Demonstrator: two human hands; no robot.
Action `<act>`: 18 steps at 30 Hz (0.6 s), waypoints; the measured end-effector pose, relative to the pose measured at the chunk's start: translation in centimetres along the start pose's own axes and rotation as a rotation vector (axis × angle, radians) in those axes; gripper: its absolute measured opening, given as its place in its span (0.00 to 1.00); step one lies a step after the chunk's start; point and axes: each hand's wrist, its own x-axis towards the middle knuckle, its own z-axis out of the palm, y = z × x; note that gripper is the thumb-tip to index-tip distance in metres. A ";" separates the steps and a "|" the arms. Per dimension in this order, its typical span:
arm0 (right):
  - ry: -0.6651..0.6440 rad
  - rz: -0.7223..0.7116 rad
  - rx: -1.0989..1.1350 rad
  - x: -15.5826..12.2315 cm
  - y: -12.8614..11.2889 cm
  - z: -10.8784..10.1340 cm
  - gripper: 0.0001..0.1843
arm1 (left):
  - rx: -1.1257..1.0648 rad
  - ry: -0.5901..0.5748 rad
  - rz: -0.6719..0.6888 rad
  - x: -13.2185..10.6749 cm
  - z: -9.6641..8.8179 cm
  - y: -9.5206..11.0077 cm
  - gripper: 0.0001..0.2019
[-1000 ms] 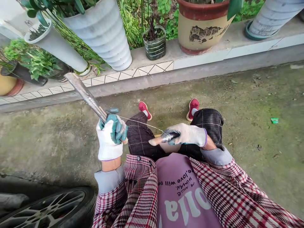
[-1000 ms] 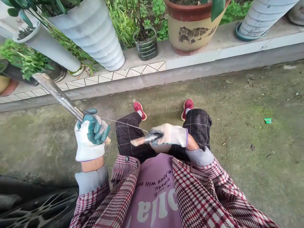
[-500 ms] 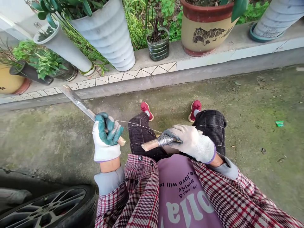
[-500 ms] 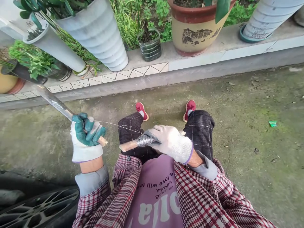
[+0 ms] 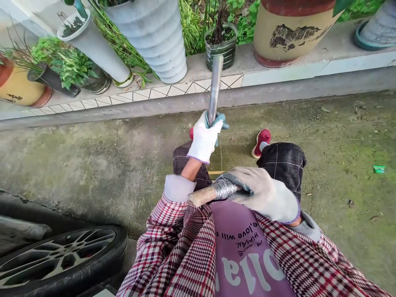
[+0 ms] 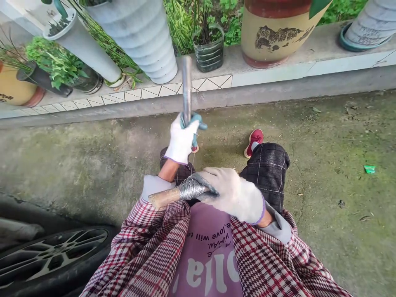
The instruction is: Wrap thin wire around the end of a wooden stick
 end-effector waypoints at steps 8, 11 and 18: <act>0.052 -0.157 -0.139 -0.9 -0.3 -0.1 0.14 | 0.040 0.174 0.030 0.2 -3.5 -1.5 0.16; 0.082 -0.044 -0.129 -0.5 0.2 -0.3 0.14 | 0.024 0.294 0.071 0.4 -6.1 -1.0 0.16; 0.432 0.428 -0.258 1.4 7.6 -2.2 0.29 | -0.033 0.397 -0.052 -1.3 -10.5 -3.7 0.13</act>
